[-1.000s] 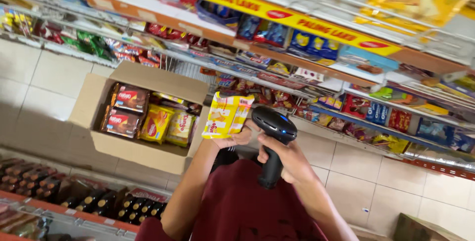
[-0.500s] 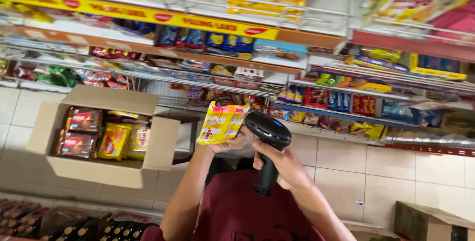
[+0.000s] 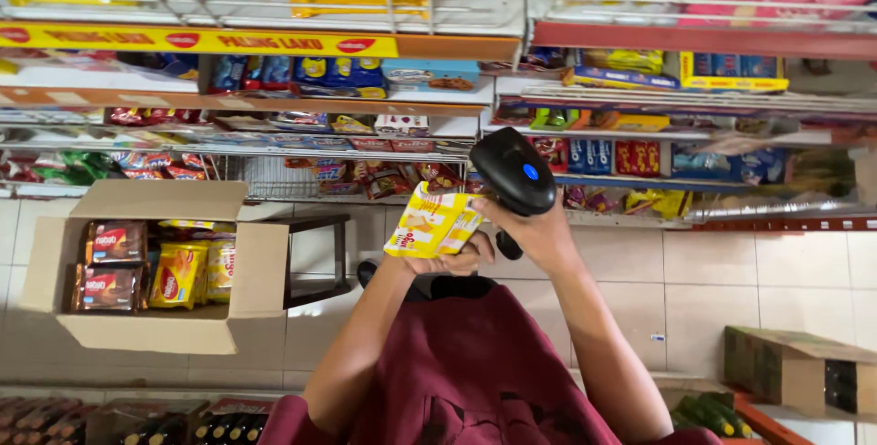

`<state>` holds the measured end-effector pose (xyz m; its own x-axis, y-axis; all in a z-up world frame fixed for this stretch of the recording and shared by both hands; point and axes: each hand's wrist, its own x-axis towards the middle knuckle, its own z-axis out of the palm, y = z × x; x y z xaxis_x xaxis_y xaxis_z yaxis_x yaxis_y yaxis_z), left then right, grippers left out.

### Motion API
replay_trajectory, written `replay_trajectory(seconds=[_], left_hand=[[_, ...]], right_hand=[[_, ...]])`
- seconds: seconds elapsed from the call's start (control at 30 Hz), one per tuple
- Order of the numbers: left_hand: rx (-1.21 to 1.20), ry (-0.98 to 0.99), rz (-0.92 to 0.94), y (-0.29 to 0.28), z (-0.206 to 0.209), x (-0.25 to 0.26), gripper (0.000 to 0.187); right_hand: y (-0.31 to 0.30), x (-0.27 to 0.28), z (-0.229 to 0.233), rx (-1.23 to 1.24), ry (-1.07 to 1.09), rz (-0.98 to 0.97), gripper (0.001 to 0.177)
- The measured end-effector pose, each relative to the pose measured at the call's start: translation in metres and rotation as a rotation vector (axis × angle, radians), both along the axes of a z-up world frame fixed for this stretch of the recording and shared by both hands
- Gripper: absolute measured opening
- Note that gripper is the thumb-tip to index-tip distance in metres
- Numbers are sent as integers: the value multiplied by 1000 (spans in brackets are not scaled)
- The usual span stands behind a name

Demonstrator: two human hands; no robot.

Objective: The person takes individual snack packages from a box on the floor, uses a barcode scanner to scan each item, and places them onto the supermarket shelves.

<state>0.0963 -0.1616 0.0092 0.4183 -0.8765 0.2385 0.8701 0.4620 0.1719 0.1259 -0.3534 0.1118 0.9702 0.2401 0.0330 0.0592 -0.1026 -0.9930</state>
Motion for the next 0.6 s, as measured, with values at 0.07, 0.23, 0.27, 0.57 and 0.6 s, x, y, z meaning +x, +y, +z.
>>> replay_trajectory(seconds=[0.07, 0.23, 0.27, 0.57, 0.6], left_hand=[[136, 36, 72, -5, 0, -3, 83], [831, 419, 413, 29, 28, 15, 69], [793, 111, 550, 41, 40, 18, 70], [1440, -574, 939, -3, 70, 17, 17], [1448, -482, 970, -5, 68, 16, 15]], right_hand=[[-7, 4, -4, 91, 179, 45, 35], [-21, 6, -7, 198, 244, 55, 37], [-24, 5, -7, 143, 219, 50, 35], [-18, 14, -17, 128, 149, 53, 25], [-18, 15, -18, 128, 149, 51, 25]])
